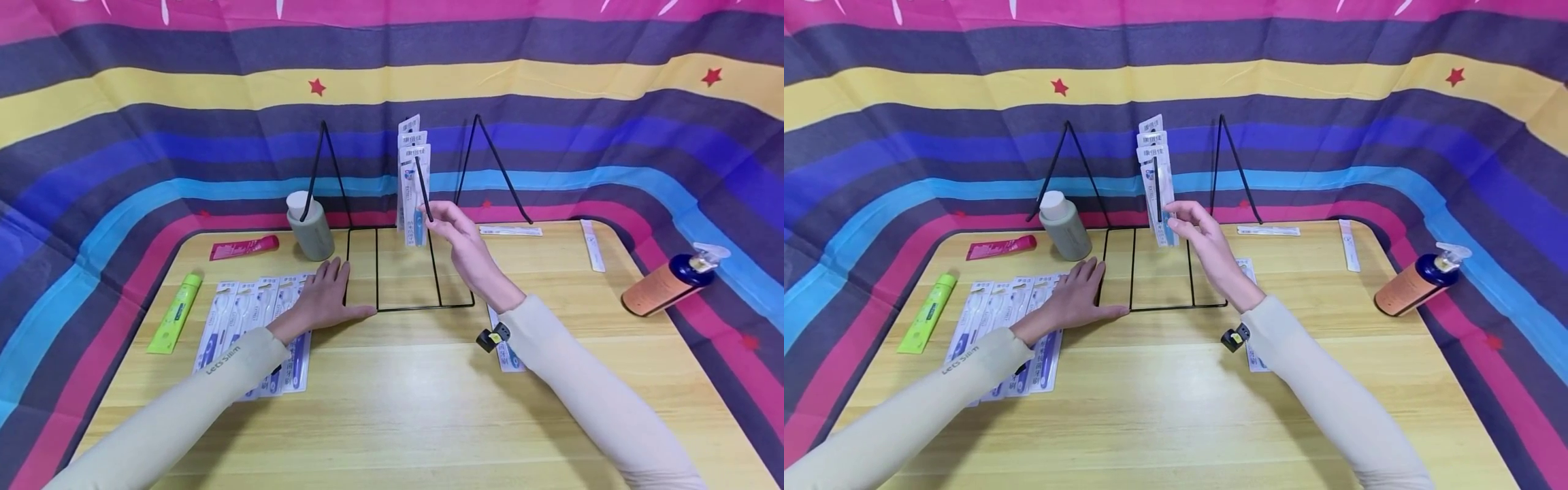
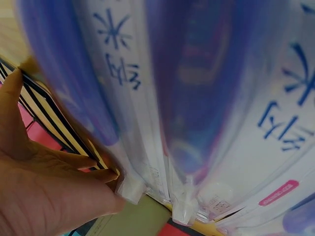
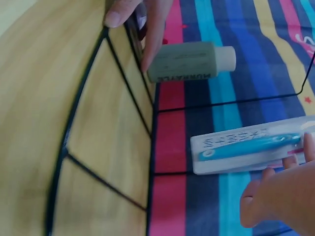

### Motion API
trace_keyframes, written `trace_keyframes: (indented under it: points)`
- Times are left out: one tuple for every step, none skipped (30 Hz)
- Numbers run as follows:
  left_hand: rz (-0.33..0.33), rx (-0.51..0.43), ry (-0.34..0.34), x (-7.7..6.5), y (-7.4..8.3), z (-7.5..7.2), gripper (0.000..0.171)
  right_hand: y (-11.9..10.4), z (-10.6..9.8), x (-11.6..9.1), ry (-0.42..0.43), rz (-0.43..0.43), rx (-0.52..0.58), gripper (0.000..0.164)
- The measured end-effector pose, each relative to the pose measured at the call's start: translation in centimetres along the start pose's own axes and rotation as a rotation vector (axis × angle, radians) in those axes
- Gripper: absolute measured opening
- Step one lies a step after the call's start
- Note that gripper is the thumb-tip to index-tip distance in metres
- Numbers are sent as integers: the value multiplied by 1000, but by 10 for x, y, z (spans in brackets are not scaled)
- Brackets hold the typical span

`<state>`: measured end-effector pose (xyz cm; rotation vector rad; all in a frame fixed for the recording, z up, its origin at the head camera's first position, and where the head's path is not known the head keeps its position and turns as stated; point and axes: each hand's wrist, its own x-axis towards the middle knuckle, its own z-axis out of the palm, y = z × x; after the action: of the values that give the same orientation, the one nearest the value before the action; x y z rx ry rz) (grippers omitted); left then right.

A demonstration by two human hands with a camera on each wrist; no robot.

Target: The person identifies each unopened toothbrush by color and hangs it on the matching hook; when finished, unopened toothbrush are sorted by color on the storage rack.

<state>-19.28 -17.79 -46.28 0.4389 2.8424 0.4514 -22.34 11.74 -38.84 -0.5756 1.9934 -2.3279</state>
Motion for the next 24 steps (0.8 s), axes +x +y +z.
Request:
trace_keyframes:
  points:
    - [0,1,1,0,0,0,121,2,-3,-1,9,3,-1,37]
    - [-1,-1,2,0,0,-1,121,4,-6,-2,16,3,-3,36]
    - [-2,-2,2,-1,0,-1,121,6,-11,-4,21,3,-8,37]
    - [-4,-4,3,-2,-1,-2,121,8,-15,-6,24,3,-16,37]
    - [-6,-7,3,-2,-1,-2,121,10,-20,-9,25,3,-23,38]
    - [-6,-9,4,-3,-1,-3,120,11,-26,-13,23,9,-40,40]
    - [-5,-14,4,-4,-1,-3,120,13,-33,-17,23,21,-71,40]
    - [-6,-18,3,-4,-1,-3,120,15,-39,-21,23,38,-109,41]
    - [-7,-20,1,-5,-1,-2,120,17,-46,-27,24,65,-158,42]
    - [-7,-24,-3,-5,-1,-1,120,19,-53,-34,28,95,-208,44]
    - [-7,-26,-6,-5,-1,0,120,21,-59,-40,36,128,-267,47]
    - [-8,-28,-11,-4,-1,1,121,23,-66,-48,42,165,-336,49]
    - [-9,-30,-17,-4,-1,3,121,24,-72,-55,51,204,-405,52]
    - [-10,-30,-21,-4,-1,3,122,26,-78,-63,60,241,-465,55]
    - [-9,-31,-20,-3,-1,4,122,26,-84,-70,70,274,-526,57]
    - [-9,-31,-19,-3,-1,4,122,27,-90,-76,81,302,-581,59]
    - [-9,-30,-18,-3,-1,4,122,27,-94,-83,88,330,-633,61]
    - [-9,-30,-18,-3,-1,4,123,27,-99,-88,92,352,-684,62]
    - [-6,-30,-16,-2,-1,3,123,26,-102,-94,93,373,-727,63]
    - [-5,-28,-15,-2,-1,3,122,26,-105,-98,95,393,-768,63]
    - [-4,-26,-13,-2,-1,3,122,26,-108,-102,92,410,-802,63]
    - [-4,-24,-13,-2,-1,2,122,25,-111,-106,85,428,-832,63]
    - [-4,-22,-13,-2,-1,1,122,25,-113,-109,76,449,-856,62]
    - [-4,-22,-11,-1,-1,0,121,25,-115,-111,66,467,-877,62]
